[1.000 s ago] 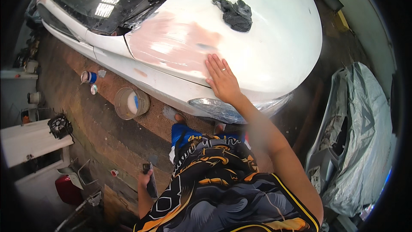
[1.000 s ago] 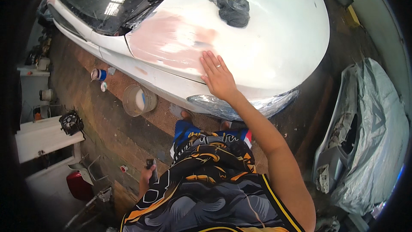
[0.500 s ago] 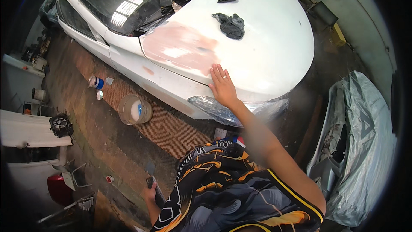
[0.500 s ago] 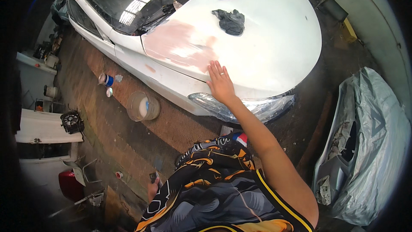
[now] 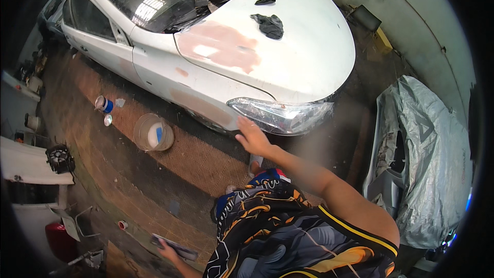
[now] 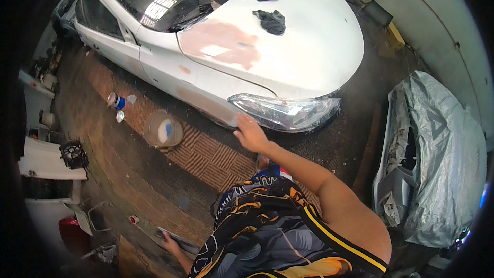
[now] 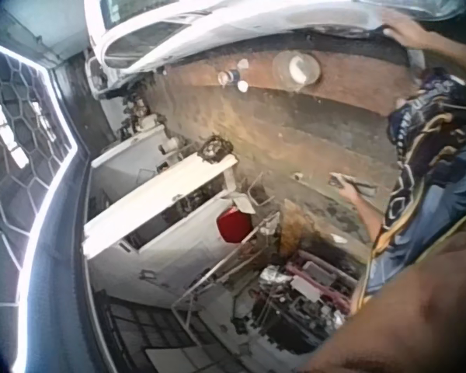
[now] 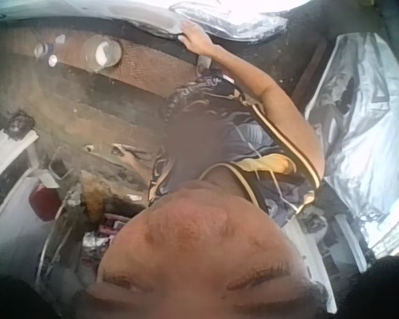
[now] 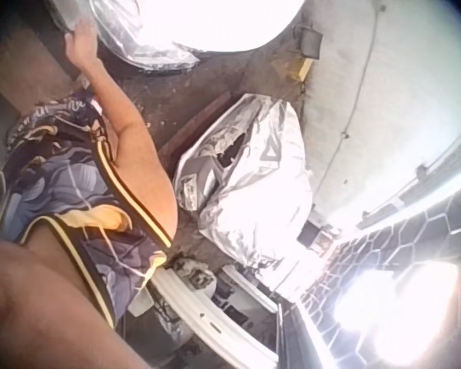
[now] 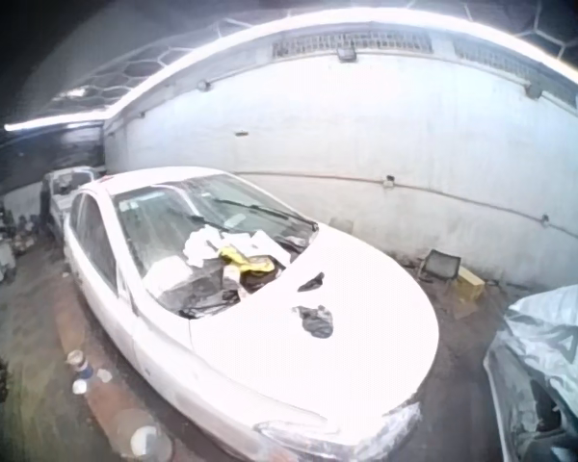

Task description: The person sands the hood of a white car using a sanding block. They repeatedly rub the surface in circular and back-and-forth motions, occasionally wiping the area with a cloth to remove dust.

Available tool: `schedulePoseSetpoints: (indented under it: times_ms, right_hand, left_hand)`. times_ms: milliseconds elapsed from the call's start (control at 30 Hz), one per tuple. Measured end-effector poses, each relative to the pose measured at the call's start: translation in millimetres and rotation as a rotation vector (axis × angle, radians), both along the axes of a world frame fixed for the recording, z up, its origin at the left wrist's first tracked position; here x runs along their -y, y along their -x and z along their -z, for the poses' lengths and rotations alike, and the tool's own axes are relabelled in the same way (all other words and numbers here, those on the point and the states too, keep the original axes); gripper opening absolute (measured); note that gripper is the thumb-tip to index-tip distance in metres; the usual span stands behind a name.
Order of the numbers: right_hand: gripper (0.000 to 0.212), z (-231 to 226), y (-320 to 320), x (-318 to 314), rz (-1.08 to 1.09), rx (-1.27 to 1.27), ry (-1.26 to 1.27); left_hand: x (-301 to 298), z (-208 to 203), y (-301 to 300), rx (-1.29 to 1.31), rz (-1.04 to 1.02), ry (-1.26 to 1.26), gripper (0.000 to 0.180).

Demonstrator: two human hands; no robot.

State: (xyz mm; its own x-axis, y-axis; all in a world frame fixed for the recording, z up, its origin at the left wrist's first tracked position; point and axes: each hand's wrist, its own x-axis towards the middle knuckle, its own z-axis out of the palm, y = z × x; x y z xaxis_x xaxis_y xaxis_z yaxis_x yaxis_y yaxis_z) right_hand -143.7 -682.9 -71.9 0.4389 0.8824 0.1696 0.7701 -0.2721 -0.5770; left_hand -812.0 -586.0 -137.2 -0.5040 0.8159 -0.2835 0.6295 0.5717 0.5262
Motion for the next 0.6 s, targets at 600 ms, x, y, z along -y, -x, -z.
schedulePoseSetpoints:
  times_ms: [600]
  right_hand:
    - [0.050, -99, 70, -62, -0.235, -1.463, -0.099]
  left_hand:
    - [-43, -195, -472, 0.769, 0.798, -0.386, 0.039]
